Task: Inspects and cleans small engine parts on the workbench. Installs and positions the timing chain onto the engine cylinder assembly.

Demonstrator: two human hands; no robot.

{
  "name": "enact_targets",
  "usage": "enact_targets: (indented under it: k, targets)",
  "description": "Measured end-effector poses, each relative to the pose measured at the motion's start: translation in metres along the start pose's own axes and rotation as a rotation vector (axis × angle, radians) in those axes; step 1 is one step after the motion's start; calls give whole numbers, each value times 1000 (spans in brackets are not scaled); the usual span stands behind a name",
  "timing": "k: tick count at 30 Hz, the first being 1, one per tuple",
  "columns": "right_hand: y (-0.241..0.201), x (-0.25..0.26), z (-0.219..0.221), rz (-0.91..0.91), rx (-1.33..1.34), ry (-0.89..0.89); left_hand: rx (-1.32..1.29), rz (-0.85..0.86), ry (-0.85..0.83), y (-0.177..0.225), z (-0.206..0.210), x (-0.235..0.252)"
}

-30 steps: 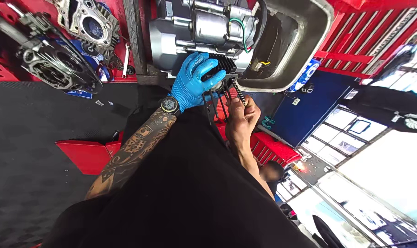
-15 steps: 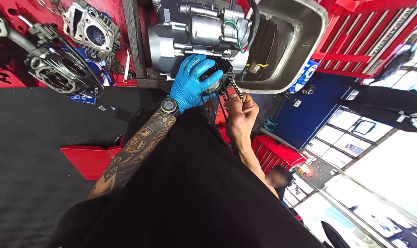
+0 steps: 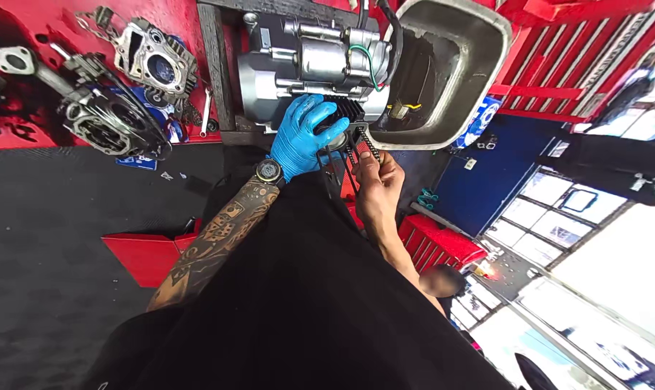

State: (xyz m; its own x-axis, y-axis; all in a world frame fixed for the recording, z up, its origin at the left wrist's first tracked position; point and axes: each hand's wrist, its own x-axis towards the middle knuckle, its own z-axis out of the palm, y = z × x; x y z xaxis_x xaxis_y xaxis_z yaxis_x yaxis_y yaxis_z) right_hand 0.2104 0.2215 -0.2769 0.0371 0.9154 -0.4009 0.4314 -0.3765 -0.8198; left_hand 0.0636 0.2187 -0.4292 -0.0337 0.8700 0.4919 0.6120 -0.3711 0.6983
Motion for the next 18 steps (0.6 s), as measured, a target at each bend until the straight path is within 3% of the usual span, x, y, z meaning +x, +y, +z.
enact_targets:
  k: [18]
  targets:
    - [11, -8, 2, -64, 99, -25, -16, 2, -21, -1, -2, -4]
